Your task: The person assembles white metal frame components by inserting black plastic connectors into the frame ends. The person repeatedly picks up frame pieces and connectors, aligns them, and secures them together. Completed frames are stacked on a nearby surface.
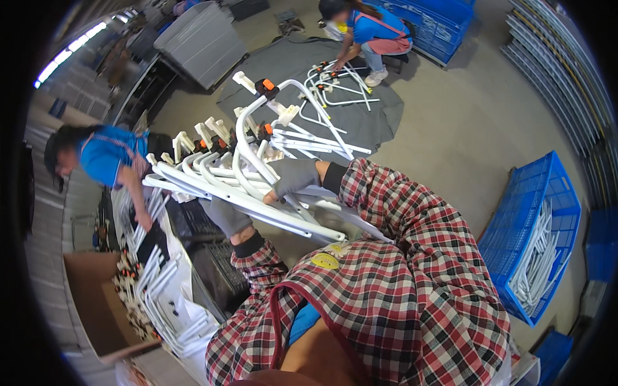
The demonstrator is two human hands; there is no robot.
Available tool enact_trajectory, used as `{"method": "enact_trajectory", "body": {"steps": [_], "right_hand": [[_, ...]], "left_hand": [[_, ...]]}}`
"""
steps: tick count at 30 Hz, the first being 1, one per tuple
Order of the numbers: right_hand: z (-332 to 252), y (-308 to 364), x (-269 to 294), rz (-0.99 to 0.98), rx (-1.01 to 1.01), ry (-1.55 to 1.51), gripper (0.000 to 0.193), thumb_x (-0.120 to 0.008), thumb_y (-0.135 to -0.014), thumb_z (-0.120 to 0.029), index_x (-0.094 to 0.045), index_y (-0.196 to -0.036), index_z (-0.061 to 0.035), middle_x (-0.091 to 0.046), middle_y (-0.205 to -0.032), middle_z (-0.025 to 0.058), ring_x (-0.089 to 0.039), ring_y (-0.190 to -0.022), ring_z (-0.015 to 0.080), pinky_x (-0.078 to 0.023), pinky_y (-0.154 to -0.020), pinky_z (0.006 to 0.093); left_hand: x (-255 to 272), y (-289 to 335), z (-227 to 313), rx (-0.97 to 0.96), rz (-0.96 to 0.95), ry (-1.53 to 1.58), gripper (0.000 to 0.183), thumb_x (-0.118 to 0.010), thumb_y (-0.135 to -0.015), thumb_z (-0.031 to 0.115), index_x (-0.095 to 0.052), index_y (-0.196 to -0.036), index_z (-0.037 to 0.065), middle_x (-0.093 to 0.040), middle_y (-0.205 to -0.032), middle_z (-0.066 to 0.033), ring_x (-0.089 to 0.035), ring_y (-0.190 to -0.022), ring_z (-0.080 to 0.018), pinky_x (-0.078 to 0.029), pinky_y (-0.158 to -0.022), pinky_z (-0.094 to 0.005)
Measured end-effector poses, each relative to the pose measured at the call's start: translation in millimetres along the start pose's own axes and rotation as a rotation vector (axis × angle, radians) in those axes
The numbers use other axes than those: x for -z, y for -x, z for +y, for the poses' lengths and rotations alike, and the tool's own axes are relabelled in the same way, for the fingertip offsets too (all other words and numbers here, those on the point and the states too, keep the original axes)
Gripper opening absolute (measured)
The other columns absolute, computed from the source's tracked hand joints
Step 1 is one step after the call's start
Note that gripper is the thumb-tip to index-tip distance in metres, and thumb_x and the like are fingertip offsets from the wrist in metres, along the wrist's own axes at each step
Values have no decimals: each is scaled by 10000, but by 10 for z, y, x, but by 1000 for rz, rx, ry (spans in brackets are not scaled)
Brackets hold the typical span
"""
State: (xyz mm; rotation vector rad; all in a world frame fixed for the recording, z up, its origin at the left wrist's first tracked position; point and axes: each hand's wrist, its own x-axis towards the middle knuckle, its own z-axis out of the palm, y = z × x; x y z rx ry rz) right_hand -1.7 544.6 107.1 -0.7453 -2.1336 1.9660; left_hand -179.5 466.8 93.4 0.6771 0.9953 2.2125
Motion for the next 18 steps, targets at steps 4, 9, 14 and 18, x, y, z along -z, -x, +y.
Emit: {"method": "enact_trajectory", "body": {"steps": [4, 9, 14, 18], "right_hand": [[155, 80, -56, -2, 74, -7, 741, -807, -778, -335, -499, -1339, 39, -647, -1159, 162, -632, -1013, 205, -498, -884, 299], [717, -246, 4, -68, 131, -119, 534, -784, -797, -399, -670, -1096, 29, -705, -932, 115, -650, -844, 194, -501, -788, 305], [668, 117, -53, -88, 174, -178, 550, -777, -824, -302, -594, -1209, 45, -668, -1074, 130, -609, -979, 190, -472, -872, 297], [716, 211, -23, -186, 126, -405, 532, -775, -835, -241, -574, -1240, 41, -658, -1105, 118, -602, -1002, 182, -486, -876, 307]], "left_hand": [[163, 64, -214, -4, -48, -62, 429, -557, -926, 60, -448, -1329, -38, -567, -1225, -132, -601, -1045, -206, -516, -910, -331], [452, -38, -324, 73, 13, -299, 417, -575, -931, 102, -474, -1310, -41, -592, -1174, -131, -609, -1009, -205, -527, -873, -336], [454, 215, -263, -57, -62, -636, 409, -594, -904, 91, -507, -1279, -47, -605, -1154, -127, -616, -986, -209, -529, -845, -334], [254, 321, -288, 46, 39, -318, 365, -581, -876, 42, -552, -1226, -59, -623, -1097, -139, -627, -994, -209, -538, -833, -326]]}}
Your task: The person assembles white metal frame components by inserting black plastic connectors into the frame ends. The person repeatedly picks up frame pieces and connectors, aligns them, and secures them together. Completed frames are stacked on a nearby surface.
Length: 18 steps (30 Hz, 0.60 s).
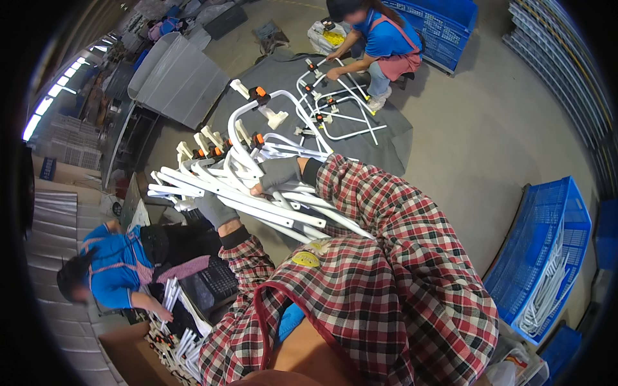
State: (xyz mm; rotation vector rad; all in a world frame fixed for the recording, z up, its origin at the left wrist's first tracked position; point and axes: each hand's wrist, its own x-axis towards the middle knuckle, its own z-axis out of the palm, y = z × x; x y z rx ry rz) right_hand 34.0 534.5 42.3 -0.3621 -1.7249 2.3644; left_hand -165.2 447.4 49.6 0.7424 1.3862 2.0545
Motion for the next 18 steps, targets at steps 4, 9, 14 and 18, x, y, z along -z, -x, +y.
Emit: {"method": "enact_trajectory", "body": {"steps": [4, 9, 14, 18], "right_hand": [[-97, -77, 80, -12, -82, -61, 495, -752, -865, -206, -566, -1251, 43, -654, -1100, 113, -605, -981, 173, -501, -856, 306], [-123, -264, 293, 53, -7, 176, 430, -723, -887, -306, -642, -1154, 20, -680, -1022, 102, -611, -912, 155, -496, -807, 303], [-298, -401, 568, 235, -42, -36, 400, -751, -860, -228, -633, -1150, 21, -685, -888, 59, -629, -748, 138, -537, -683, 272], [-218, -402, 939, 458, -170, 84, 414, -727, -869, -162, -606, -1220, 21, -683, -1029, 72, -621, -866, 133, -517, -774, 301]], "left_hand": [[-127, -80, 23, 36, 12, 114, 351, -585, -861, 36, -571, -1197, -64, -630, -1088, -135, -629, -988, -214, -544, -824, -324], [-197, -428, -115, -18, -113, 95, 365, -515, -971, 125, -497, -1300, -32, -589, -1190, -150, -606, -1046, -232, -527, -879, -340], [-592, -1046, -389, 264, -231, 255, 404, -402, -1051, 244, -424, -1398, 37, -561, -1261, -111, -571, -1115, -200, -495, -953, -350], [-952, -1391, -921, 402, -202, -21, 433, -543, -940, 39, -435, -1358, -4, -560, -1268, -114, -587, -1087, -182, -529, -875, -309]]}}
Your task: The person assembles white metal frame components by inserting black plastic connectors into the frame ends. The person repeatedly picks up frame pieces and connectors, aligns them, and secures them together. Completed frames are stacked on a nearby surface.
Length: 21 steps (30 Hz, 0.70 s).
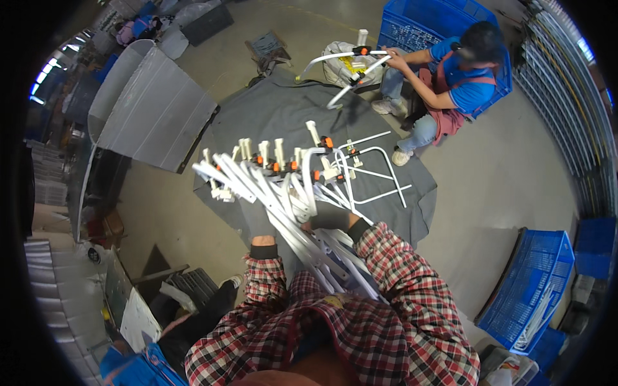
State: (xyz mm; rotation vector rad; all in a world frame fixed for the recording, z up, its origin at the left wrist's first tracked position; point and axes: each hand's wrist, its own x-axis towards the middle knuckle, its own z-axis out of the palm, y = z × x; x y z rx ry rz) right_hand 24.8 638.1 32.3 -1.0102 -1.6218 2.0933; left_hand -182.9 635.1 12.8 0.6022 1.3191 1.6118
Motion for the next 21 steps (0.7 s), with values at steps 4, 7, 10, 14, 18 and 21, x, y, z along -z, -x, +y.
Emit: {"method": "enact_trajectory", "body": {"steps": [4, 7, 10, 14, 18, 21], "right_hand": [[105, -306, 429, 148, -87, 60, 532, -755, -828, -134, -558, -1302, 7, -681, -1065, 95, -618, -930, 142, -507, -816, 316], [-95, -566, 767, 241, -18, -55, 543, -762, -813, -171, -566, -1282, 22, -689, -981, 82, -624, -849, 113, -518, -740, 304], [-377, -812, 979, 294, 45, 159, 721, -789, -797, -297, -485, -1371, 15, -623, -1212, 159, -597, -1041, 196, -476, -928, 338], [-165, -1590, 1253, 491, 132, 536, 878, -814, -735, -354, -413, -1427, 8, -526, -1365, 237, -511, -1259, 304, -391, -1063, 380], [86, -2187, 1252, 461, -187, 695, 810, -868, -670, -389, -535, -1292, 9, -597, -1252, 242, -572, -1171, 388, -445, -1003, 400], [551, -2250, 1158, 441, -144, 627, 565, -782, -795, -418, -619, -1131, 6, -645, -1134, 200, -619, -1070, 348, -482, -924, 402]], "left_hand": [[-291, -757, -459, -18, -97, 100, 348, -513, -956, 106, -485, -1280, -19, -594, -1177, -123, -612, -987, -196, -532, -805, -322], [-647, -1237, -433, 63, -145, 167, 294, -552, -936, 138, -533, -1180, -26, -609, -1074, -93, -596, -906, -160, -510, -741, -293], [-842, -1645, -303, 58, -269, 113, 306, -470, -1001, 152, -505, -1271, 12, -555, -1094, -21, -547, -950, -106, -494, -800, -279], [-483, -2375, -807, -194, -479, -191, 341, -499, -967, 154, -530, -1273, 7, -595, -1246, -156, -597, -1094, -269, -497, -879, -356], [478, -2882, -1460, -75, -394, -319, 350, -449, -989, 225, -582, -1261, 49, -606, -1266, -131, -596, -1120, -276, -499, -914, -382], [1749, -2540, -2093, 244, -118, -196, 378, -412, -1007, 279, -620, -1252, 81, -615, -1280, -113, -596, -1140, -281, -499, -941, -401]]}}
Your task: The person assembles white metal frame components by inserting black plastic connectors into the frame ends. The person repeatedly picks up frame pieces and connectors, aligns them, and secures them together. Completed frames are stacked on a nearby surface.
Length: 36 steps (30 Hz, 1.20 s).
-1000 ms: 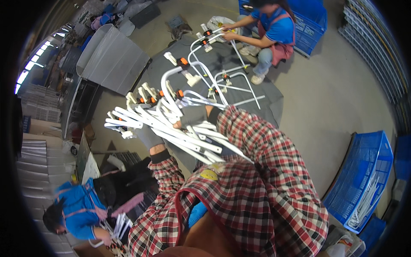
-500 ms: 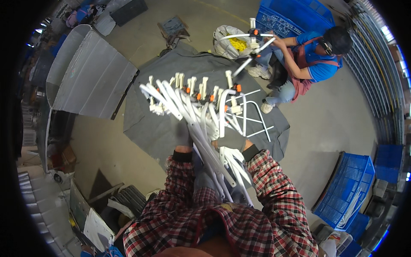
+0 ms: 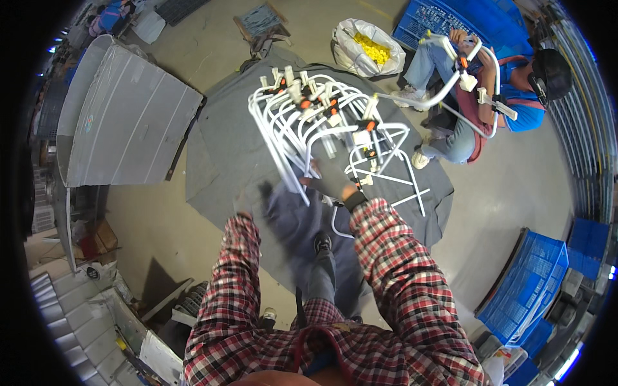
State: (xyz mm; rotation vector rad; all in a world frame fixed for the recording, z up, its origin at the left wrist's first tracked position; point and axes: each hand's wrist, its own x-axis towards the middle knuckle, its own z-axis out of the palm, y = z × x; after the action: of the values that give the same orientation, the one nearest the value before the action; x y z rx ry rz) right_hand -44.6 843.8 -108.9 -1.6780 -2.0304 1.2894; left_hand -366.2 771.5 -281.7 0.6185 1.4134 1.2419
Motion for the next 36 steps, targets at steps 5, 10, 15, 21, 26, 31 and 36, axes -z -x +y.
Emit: {"method": "enact_trajectory", "body": {"steps": [5, 10, 15, 21, 26, 31, 36], "right_hand": [[1079, 1160, -707, -114, -111, -166, 276, -707, -854, -273, -647, -998, -46, -687, -846, 125, -671, -784, 213, -522, -712, 340], [2300, 2814, -1267, -607, -493, 251, 554, -613, -822, -555, -698, -1073, -68, -687, -1091, 203, -649, -1060, 346, -499, -909, 432], [3013, 3521, -1061, -597, -466, 286, 509, -609, -846, -571, -742, -815, -80, -728, -846, 137, -685, -795, 280, -512, -749, 419], [3297, 2922, -786, -312, -154, 90, 370, -650, -878, -417, -674, -802, -55, -623, -637, 36, -532, -523, 148, -425, -495, 349], [2974, 2335, -107, -422, 114, -39, 257, -605, -863, -304, -678, -802, -66, -632, -655, 49, -521, -518, 104, -389, -467, 265], [3034, 2789, -154, -656, 253, 481, 434, -517, -936, -438, -686, -804, -60, -612, -637, 26, -538, -530, 136, -404, -477, 308], [3005, 2032, -290, -917, 122, 665, 348, -524, -938, -364, -682, -854, -65, -625, -660, 41, -563, -552, 163, -431, -491, 331]], "left_hand": [[997, 1867, -1830, 389, 289, -1300, 564, -508, -938, 456, -595, -1255, -2, -684, -1065, -243, -640, -1060, -401, -498, -921, -451], [762, 2742, -2031, 645, -479, -1264, 229, -561, -882, 113, -640, -1091, 66, -667, -991, -129, -632, -1004, -282, -534, -781, -387], [53, 2471, -1269, 47, -318, -433, 289, -602, -923, 326, -602, -862, 44, -615, -716, -62, -562, -681, -213, -473, -658, -376], [-496, 3432, 140, -69, 212, -166, 217, -565, -951, 218, -612, -1067, 40, -631, -863, -38, -554, -775, -108, -462, -701, -277], [116, 5241, -2150, 290, 507, -835, 301, -540, -946, 323, -679, -932, 56, -685, -857, -101, -625, -746, -210, -493, -702, -369], [-422, 7411, -3523, 948, 570, -627, 294, -596, -901, 317, -654, -1029, 59, -665, -969, -114, -618, -848, -232, -488, -775, -377], [-1507, 7975, -3546, 1077, 791, -333, 368, -652, -857, 311, -629, -1127, 61, -646, -1082, -128, -611, -949, -255, -484, -848, -385]]}}
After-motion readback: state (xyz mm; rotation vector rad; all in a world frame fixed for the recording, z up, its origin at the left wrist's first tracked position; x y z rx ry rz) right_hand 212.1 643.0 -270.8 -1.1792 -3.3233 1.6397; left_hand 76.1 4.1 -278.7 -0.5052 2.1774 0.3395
